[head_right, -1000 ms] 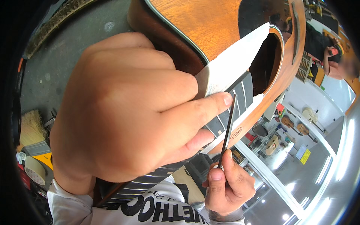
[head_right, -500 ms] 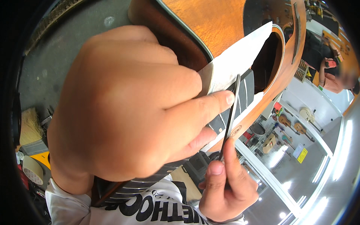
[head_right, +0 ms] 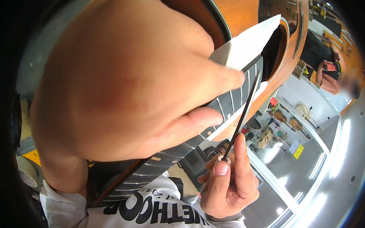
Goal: The person uses a small metal file to smooth the edges of the frets on an acoustic guitar's fretboard. They work methodically along the neck, filing each fret individually while protecting the wood with paper. The person also uses a brush to sweep away debris from the fretboard during the process.
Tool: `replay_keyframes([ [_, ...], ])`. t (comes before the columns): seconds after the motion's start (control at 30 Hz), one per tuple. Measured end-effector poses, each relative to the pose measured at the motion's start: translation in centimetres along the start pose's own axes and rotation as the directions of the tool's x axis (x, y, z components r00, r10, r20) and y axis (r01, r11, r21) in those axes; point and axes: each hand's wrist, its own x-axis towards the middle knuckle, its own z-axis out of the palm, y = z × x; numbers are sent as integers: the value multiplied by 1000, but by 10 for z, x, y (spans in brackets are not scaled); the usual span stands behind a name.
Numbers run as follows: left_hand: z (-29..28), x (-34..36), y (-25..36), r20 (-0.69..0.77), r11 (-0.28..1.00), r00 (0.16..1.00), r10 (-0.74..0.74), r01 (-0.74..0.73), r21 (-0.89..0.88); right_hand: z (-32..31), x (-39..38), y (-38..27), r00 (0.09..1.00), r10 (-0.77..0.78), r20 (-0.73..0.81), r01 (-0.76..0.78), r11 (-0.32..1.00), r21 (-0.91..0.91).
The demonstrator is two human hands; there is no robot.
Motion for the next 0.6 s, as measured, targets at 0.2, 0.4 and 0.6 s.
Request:
replay_keyframes([
  [0.2, 4, 4, -1, 22, 999, 999, 34, -33, -31, -6, -5, 17, 997, -76, 34, 78, 995, -67],
  [0.4, -1, 4, -4, 26, 998, 999, 40, -39, -46, -2, -4, 13, 990, -132, 37, 137, 976, -168],
  [0.6, -3, -5, -4, 24, 1000, 999, 25, -24, -17, 15, 14, -3, 1000, 11, -5, -11, 998, 55],
])
